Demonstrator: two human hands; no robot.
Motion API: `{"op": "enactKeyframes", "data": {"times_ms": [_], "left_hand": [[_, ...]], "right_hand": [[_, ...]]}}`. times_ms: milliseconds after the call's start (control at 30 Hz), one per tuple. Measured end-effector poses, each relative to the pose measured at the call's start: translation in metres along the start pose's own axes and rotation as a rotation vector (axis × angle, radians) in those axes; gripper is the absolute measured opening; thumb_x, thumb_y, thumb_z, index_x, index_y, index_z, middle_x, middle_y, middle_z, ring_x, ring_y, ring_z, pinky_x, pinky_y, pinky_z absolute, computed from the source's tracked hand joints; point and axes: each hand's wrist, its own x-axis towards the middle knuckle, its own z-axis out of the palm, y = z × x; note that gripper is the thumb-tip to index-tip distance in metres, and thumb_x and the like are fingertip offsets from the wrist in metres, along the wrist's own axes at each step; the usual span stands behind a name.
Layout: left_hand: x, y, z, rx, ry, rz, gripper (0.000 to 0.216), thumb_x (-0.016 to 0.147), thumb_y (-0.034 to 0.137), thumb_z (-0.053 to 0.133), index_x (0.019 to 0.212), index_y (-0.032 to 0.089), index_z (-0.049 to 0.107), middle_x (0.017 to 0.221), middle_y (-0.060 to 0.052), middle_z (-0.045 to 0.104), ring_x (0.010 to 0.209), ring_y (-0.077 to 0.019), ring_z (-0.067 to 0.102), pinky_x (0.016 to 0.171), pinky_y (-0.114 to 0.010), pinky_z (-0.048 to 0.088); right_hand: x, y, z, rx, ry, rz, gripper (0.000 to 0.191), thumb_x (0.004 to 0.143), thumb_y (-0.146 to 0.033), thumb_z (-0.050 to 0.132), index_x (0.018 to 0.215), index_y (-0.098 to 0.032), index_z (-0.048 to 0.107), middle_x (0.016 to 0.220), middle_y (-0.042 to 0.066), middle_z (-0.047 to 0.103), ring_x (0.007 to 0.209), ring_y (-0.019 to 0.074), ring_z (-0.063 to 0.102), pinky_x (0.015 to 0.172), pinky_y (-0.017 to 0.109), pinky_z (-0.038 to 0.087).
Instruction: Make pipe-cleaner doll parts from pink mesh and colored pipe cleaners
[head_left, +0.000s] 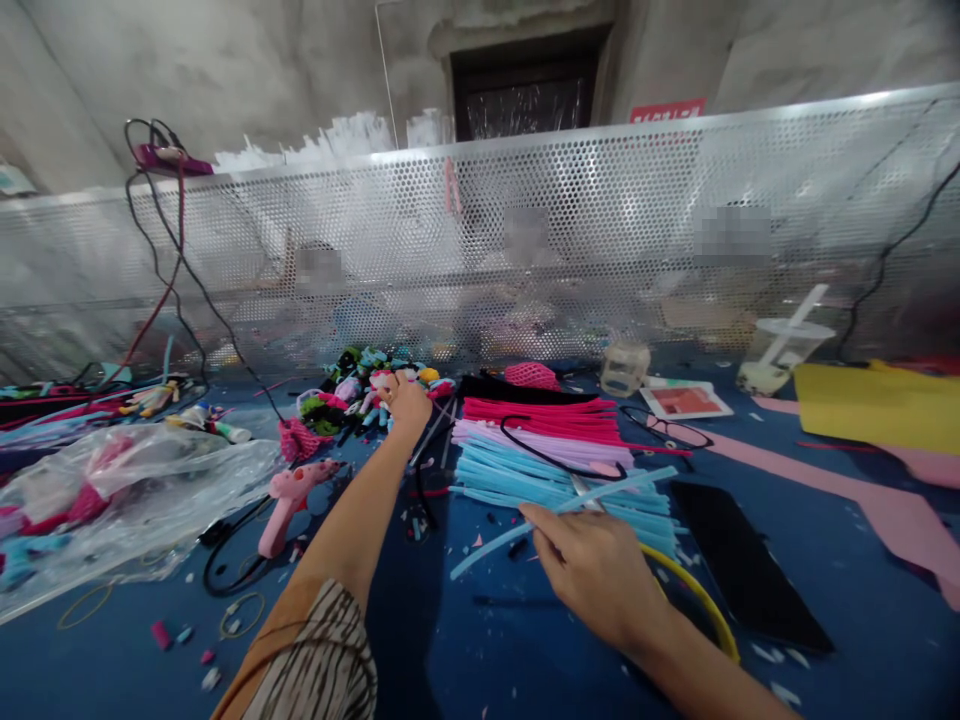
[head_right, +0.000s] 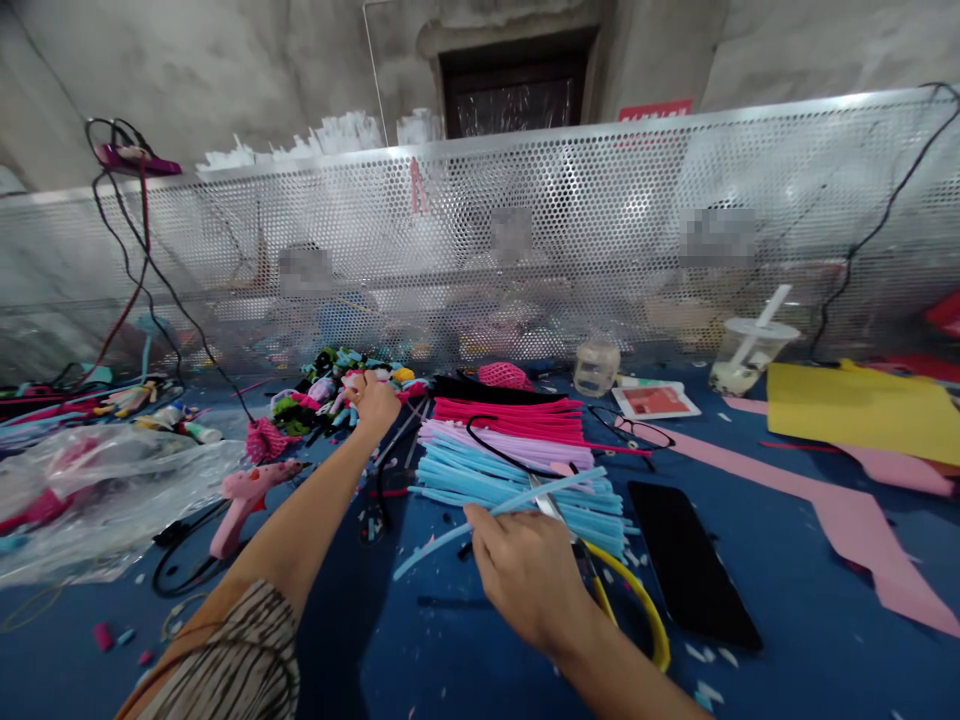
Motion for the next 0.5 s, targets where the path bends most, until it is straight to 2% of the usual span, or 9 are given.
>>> {"op": "enactKeyframes", "data": {"times_ms": [100, 233, 367, 500], "left_hand": [[0.004, 0.004, 0.002, 0.005, -0.035, 0.069, 0.028, 0.084, 0.022, 0.043, 0.092, 0.011, 0.068, 0.119, -0.019, 0.054, 0.122, -0.0338, 0.034, 0.098, -0.048, 0.024], [0.010, 0.011, 0.012, -0.029, -0.146, 0.095, 0.023, 0.078, 0.028, 0.054, 0.084, 0.012, 0.069, 0.101, -0.019, 0.065, 0.113, -0.0333, 0.048, 0.098, -0.045, 0.024], [0.011, 0.016, 0.022, -0.138, -0.201, 0.045, 0.016, 0.072, 0.024, 0.062, 0.078, 0.011, 0.069, 0.097, -0.020, 0.068, 0.108, -0.0342, 0.055, 0.099, -0.045, 0.024], [0.018, 0.014, 0.023, -0.355, -0.182, -0.069, 0.010, 0.073, 0.018, 0.064, 0.079, 0.011, 0.068, 0.101, -0.020, 0.066, 0.113, -0.0339, 0.053, 0.101, -0.047, 0.026]], "right_hand": [[0.000, 0.000, 0.000, 0.002, -0.011, -0.004, 0.027, 0.085, -0.015, 0.048, 0.104, -0.024, 0.065, 0.065, -0.001, 0.069, 0.055, 0.0143, 0.061, 0.057, 0.028, 0.032], [0.000, -0.001, -0.001, 0.003, -0.030, 0.023, 0.026, 0.085, -0.015, 0.049, 0.102, -0.024, 0.066, 0.063, -0.002, 0.068, 0.055, 0.0140, 0.060, 0.056, 0.028, 0.030], [0.000, -0.001, -0.002, 0.008, -0.040, 0.032, 0.027, 0.086, -0.017, 0.048, 0.104, -0.025, 0.065, 0.064, -0.003, 0.069, 0.056, 0.0142, 0.060, 0.056, 0.028, 0.029], [0.000, -0.001, -0.001, 0.005, -0.063, 0.025, 0.027, 0.087, -0.018, 0.047, 0.106, -0.025, 0.065, 0.066, -0.002, 0.070, 0.057, 0.0146, 0.061, 0.057, 0.028, 0.029]]}}
